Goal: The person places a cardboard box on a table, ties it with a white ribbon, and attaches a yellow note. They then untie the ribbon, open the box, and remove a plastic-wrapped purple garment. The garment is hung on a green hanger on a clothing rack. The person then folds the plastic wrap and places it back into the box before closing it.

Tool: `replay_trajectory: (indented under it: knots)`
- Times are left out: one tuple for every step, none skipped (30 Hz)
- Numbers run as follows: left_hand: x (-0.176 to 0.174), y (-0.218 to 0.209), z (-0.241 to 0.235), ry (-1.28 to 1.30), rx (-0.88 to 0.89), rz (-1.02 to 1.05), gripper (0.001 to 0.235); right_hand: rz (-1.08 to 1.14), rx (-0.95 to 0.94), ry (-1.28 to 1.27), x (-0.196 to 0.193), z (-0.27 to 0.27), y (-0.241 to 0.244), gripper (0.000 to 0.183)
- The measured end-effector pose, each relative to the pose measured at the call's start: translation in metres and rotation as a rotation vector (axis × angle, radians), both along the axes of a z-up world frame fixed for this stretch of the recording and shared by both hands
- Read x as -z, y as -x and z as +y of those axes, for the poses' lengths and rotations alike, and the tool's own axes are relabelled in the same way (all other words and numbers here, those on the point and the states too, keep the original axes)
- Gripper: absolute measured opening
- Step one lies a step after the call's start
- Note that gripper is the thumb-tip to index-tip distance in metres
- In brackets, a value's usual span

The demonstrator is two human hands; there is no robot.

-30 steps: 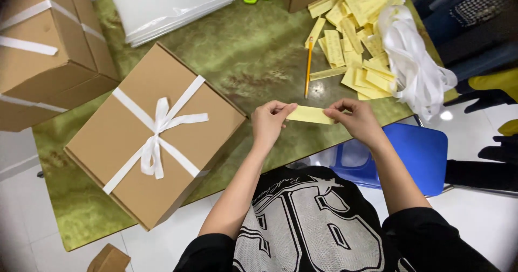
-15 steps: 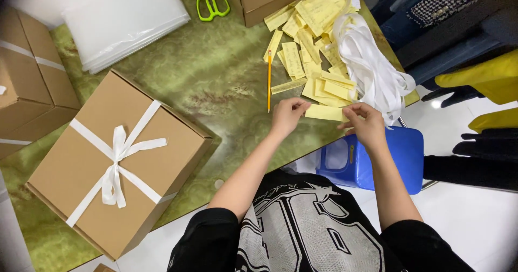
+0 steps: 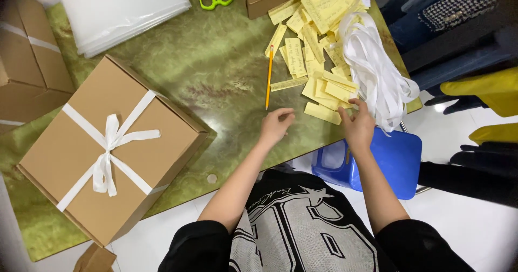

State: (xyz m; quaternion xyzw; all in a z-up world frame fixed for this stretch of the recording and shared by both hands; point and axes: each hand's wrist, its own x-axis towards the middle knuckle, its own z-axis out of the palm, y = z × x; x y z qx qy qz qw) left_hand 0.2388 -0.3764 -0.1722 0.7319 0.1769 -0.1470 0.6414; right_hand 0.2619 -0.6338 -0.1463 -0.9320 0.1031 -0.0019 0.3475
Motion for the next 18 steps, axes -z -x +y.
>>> replay_trajectory:
  knots:
    - [-0.009,0.006,0.011,0.001,-0.013,0.001,0.033,0.001,-0.013,0.001,-0.002,0.006,0.003,0.035]
    - [-0.019,0.012,0.021,0.010,-0.048,-0.021,0.031,-0.023,-0.015,-0.004,-0.005,0.010,0.005,0.030]
    - [-0.028,0.019,0.032,0.019,-0.083,-0.042,0.029,-0.048,-0.016,-0.010,-0.008,0.016,0.008,0.026]
    - [-0.033,0.026,0.045,0.018,-0.109,-0.044,0.029,-0.049,-0.042,-0.011,-0.004,0.024,0.006,0.026]
    - [-0.038,0.034,0.059,0.034,-0.156,-0.081,0.031,-0.041,-0.081,-0.039,-0.001,0.033,0.005,0.019]
    - [-0.045,0.042,0.076,0.045,-0.213,-0.119,0.033,-0.033,-0.130,-0.070,0.003,0.046,0.001,0.014]
    - [-0.047,0.051,0.090,0.040,-0.249,-0.122,0.033,-0.034,-0.166,-0.075,0.008,0.059,0.000,0.014]
    - [-0.050,0.060,0.107,0.021,-0.321,-0.118,0.025,-0.061,-0.236,-0.112,0.014,0.079,-0.003,0.010]
    - [-0.053,0.070,0.126,0.002,-0.394,-0.113,0.017,-0.087,-0.306,-0.149,0.019,0.100,-0.005,0.008]
    - [-0.059,0.083,0.143,-0.014,-0.448,-0.119,0.017,-0.089,-0.361,-0.166,0.015,0.125,-0.005,0.008]
    - [-0.065,0.097,0.160,-0.006,-0.536,-0.140,0.018,-0.107,-0.430,-0.220,0.009,0.151,-0.003,0.010]
    - [-0.071,0.112,0.175,0.001,-0.622,-0.165,0.020,-0.125,-0.498,-0.277,0.004,0.176,0.001,0.014]
    - [-0.072,0.128,0.191,-0.017,-0.675,-0.176,0.020,-0.127,-0.552,-0.296,-0.001,0.203,0.003,0.014]
    - [-0.073,0.146,0.206,-0.069,-0.769,-0.164,0.018,-0.104,-0.611,-0.286,-0.007,0.228,0.008,0.019]
    - [-0.074,0.163,0.220,-0.120,-0.863,-0.151,0.018,-0.081,-0.670,-0.275,-0.012,0.253,0.014,0.023]
    - [-0.080,0.182,0.231,-0.133,-0.906,-0.153,0.018,-0.078,-0.714,-0.288,-0.017,0.279,0.019,0.023]
    - [-0.085,0.199,0.241,-0.208,-0.995,-0.133,0.017,-0.132,-0.815,-0.300,-0.022,0.306,0.025,0.021]
    - [-0.090,0.214,0.248,-0.278,-1.078,-0.114,0.017,-0.190,-0.911,-0.309,-0.029,0.329,0.029,0.020]
